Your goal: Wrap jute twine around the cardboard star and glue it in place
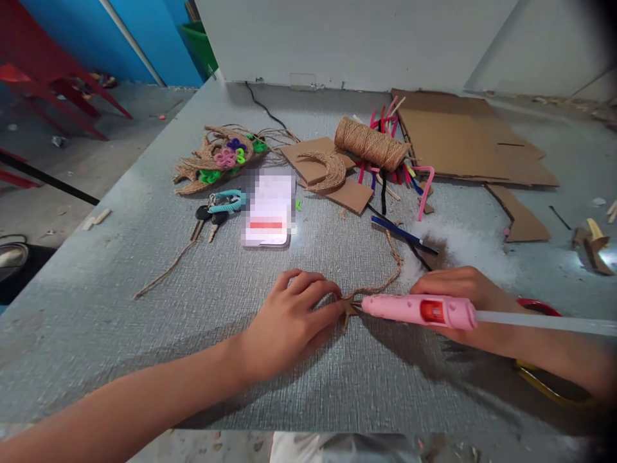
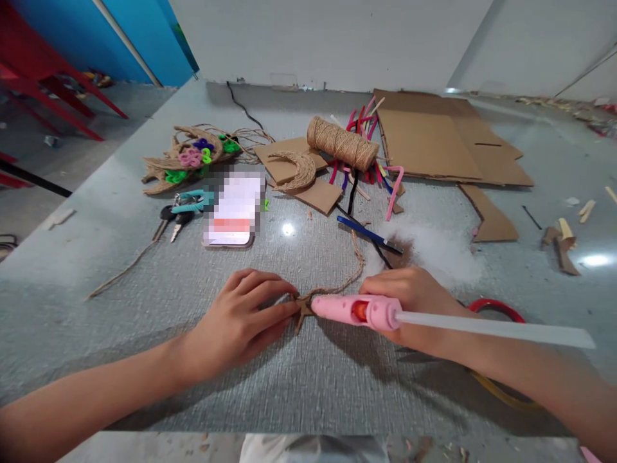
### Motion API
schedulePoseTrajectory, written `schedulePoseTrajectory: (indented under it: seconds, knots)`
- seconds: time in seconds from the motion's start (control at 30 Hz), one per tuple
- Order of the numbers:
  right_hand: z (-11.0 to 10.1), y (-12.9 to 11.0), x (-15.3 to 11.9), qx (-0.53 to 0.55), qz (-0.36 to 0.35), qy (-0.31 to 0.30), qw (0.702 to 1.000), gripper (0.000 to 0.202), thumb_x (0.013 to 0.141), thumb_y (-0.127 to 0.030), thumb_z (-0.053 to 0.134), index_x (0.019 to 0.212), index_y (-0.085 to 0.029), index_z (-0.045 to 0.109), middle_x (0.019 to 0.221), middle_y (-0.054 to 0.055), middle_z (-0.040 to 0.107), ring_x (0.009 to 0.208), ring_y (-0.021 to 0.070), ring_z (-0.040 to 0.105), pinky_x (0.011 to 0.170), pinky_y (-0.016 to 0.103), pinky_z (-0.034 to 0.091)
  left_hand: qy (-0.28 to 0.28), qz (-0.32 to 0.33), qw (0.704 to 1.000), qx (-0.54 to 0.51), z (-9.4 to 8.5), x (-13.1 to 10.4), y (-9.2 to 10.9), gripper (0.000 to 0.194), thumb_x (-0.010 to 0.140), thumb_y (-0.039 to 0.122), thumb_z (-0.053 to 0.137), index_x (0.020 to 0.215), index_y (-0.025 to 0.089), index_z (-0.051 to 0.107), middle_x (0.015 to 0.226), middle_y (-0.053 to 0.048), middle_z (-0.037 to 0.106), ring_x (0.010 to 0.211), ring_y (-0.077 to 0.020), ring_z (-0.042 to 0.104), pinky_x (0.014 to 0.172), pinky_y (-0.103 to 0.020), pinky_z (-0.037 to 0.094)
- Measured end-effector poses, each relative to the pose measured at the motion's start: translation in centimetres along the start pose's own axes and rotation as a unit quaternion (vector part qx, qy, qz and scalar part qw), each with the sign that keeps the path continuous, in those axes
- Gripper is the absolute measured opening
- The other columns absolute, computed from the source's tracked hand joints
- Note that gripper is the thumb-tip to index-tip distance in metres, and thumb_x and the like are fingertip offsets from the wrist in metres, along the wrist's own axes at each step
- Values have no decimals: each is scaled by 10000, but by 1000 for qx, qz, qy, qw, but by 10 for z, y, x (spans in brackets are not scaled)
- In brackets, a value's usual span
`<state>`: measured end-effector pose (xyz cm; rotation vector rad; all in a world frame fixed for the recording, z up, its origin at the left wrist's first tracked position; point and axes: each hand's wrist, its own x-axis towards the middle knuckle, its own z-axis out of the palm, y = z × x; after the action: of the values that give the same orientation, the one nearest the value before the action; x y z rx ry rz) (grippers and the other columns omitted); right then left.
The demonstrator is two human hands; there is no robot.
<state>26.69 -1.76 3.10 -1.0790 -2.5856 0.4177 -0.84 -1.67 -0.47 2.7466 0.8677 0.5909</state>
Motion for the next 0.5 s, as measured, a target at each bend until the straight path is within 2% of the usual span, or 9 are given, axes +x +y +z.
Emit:
schedulePoseTrajectory:
  seconds: [0.1,0.23,0.37,0.5]
  knots:
    - [-1,-1,2,6,-8,-44,999,258,849,-233,481,596,-186,457,501,-19,484,428,86,435,431,251,297,-1,2,1000,-1,0,0,0,194,899,207,474,1032,214,616,1065,-32,638,975,-220,544,833,-384,362]
    - [-1,1,0,-10,7,-60,998,251,831,-203,491,586,-178,443,501,-33,467,445,73,419,456,227,296,-3,0,1000,-3,1,0,-1,197,899,203,469,1027,218,618,1062,-33,637,977,-216,542,835,-385,359]
    - [1,3,-2,-5,13,-56,998,206,824,-197,476,621,-172,503,521,-25,498,458,80,441,461,227,292,-4,0,1000,-2,2,-1,-1,192,901,207,468,1025,221,614,1062,-29,635,979,-213,540,839,-383,356]
    - [2,4,0,-4,4,-47,999,223,813,-203,480,593,-171,489,494,-39,464,435,71,426,438,212,278,-1,1,1000,-6,2,-1,-1,194,908,213,459,1027,222,611,1060,-27,635,980,-209,540,841,-380,355]
